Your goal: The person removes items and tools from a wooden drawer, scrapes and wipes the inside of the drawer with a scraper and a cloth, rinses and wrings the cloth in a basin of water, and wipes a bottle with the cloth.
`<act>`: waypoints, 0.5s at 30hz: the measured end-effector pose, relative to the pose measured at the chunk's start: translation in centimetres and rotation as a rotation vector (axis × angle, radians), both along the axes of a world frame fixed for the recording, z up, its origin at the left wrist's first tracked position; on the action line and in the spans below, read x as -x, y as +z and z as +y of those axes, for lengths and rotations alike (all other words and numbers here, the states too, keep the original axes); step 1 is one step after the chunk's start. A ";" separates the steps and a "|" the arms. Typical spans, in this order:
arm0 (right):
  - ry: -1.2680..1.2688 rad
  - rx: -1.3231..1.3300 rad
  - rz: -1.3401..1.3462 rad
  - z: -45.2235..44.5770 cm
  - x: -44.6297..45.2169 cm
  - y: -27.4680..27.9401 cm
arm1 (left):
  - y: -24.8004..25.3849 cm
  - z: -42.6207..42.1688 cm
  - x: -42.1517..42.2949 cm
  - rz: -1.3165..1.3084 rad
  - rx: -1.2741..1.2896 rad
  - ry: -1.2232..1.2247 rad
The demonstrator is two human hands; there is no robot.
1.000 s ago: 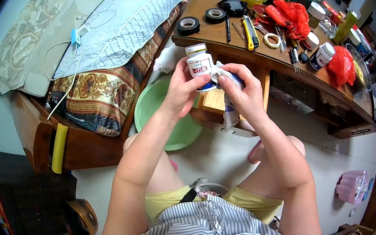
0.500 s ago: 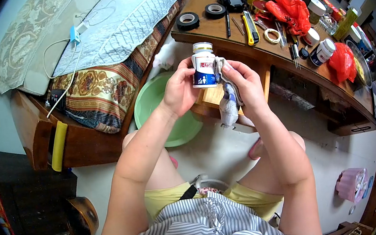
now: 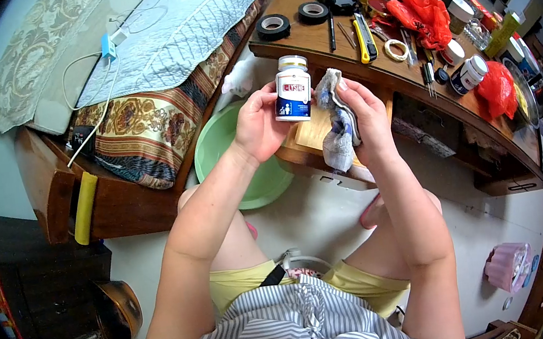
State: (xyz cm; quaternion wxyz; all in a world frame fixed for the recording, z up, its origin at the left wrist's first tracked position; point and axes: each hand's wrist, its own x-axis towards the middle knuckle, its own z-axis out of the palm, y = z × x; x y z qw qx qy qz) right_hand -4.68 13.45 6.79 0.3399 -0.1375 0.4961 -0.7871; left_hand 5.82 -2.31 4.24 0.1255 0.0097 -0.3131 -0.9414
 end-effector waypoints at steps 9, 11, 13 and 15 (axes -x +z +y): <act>0.002 -0.026 0.010 -0.1 -0.1 -0.2 | -0.5 0.2 0.3 -0.096 0.052 0.218; 0.007 -0.024 0.015 -0.1 -0.1 -0.5 | -0.7 0.1 0.3 -0.106 0.065 0.236; 0.010 -0.039 0.020 -0.1 -0.2 -0.3 | -0.8 0.1 0.4 -0.115 0.083 0.250; 0.013 -0.051 0.016 0.0 -0.2 -0.1 | -0.8 0.2 0.4 -0.130 0.088 0.257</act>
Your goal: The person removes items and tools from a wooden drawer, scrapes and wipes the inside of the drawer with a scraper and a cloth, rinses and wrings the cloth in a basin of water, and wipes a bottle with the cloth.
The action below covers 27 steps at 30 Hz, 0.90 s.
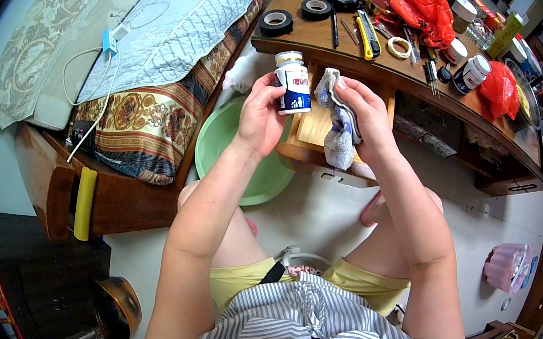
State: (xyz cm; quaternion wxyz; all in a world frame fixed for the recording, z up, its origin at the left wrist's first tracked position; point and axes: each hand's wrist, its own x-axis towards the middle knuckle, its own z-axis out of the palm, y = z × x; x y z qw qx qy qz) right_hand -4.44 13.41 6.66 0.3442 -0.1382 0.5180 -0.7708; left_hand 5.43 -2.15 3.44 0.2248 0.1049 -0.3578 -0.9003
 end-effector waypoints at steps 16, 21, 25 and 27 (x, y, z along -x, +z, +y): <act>-0.001 -0.020 0.009 0.0 0.1 0.0 | 0.4 0.0 -0.2 0.036 -0.034 -0.031; 0.003 -0.005 0.002 0.1 0.1 0.1 | 0.6 -0.1 -0.2 0.090 -0.080 -0.109; 0.004 -0.006 0.005 0.1 0.0 0.1 | 0.7 0.0 -0.3 0.102 -0.090 -0.118; 0.006 0.000 0.005 0.1 0.0 0.1 | 0.6 -0.1 -0.2 0.119 -0.092 -0.156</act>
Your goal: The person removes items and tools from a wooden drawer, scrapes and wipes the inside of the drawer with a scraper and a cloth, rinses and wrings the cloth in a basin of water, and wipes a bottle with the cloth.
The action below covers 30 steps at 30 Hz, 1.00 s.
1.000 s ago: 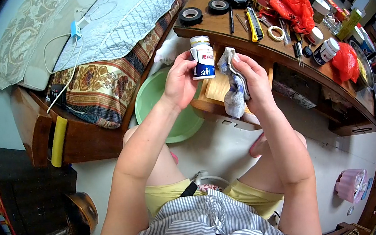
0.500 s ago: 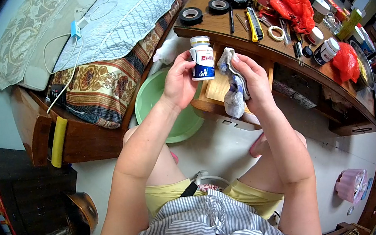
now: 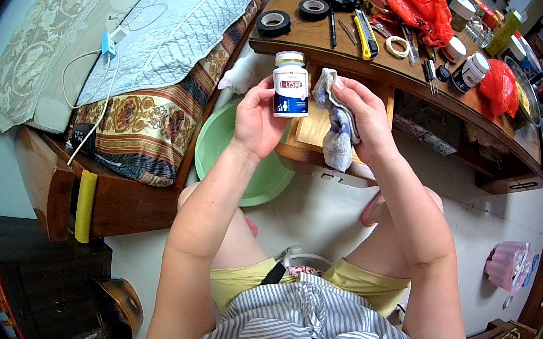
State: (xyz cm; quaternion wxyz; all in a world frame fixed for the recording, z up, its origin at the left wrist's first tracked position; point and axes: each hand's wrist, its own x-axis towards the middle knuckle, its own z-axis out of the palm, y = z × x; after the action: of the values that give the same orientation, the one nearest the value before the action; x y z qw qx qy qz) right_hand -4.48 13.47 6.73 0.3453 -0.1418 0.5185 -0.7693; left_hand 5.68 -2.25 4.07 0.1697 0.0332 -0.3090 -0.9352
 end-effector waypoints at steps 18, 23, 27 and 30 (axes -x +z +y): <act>-0.025 0.038 0.298 -0.1 -0.3 -0.4 | 0.6 1.5 -0.1 -0.122 0.460 0.146; -0.035 0.020 0.221 -0.4 0.0 -0.9 | 1.2 1.8 -0.2 -0.110 0.515 0.145; -0.058 0.025 0.226 -0.5 0.4 -1.3 | 1.4 1.3 -0.4 -0.040 0.384 0.072; -0.058 0.022 0.183 -0.6 0.5 -1.5 | 1.5 1.6 -0.7 -0.128 0.471 0.086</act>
State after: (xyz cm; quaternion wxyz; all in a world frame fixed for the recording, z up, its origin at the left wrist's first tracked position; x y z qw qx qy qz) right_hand -5.00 12.90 5.22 0.2725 -0.2000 0.5434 -0.7684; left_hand 6.42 -0.66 5.56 0.1926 0.0652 -0.5267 -0.8254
